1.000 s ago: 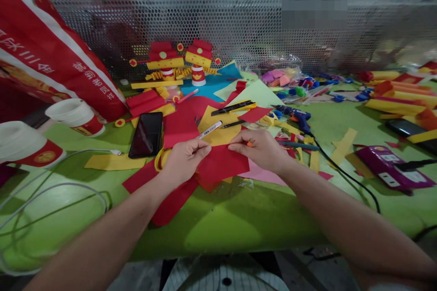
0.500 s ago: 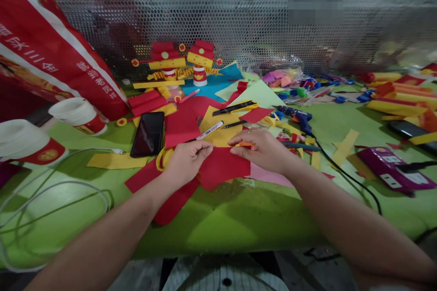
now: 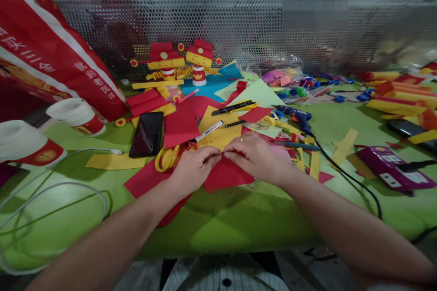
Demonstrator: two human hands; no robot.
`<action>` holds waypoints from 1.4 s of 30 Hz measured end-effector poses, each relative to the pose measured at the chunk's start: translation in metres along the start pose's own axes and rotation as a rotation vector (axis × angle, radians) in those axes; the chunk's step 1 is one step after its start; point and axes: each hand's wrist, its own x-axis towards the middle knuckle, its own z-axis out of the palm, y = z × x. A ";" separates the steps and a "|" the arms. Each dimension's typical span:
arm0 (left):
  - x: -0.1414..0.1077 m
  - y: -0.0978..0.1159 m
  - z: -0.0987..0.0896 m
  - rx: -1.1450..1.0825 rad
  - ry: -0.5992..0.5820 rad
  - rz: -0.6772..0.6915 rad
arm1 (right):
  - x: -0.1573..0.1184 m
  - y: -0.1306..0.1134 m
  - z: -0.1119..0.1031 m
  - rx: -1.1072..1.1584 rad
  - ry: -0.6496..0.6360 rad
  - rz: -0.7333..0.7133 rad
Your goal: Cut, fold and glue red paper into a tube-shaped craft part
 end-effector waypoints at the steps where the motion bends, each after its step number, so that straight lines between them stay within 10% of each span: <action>1: 0.000 0.000 0.000 -0.016 0.008 -0.016 | 0.000 0.000 0.001 -0.009 0.017 -0.009; 22: 0.001 0.005 -0.006 -0.007 -0.071 -0.034 | -0.001 -0.003 0.004 0.060 0.067 0.009; 42: 0.011 -0.016 -0.020 -0.331 0.179 -0.390 | 0.009 0.038 0.000 1.001 0.258 0.342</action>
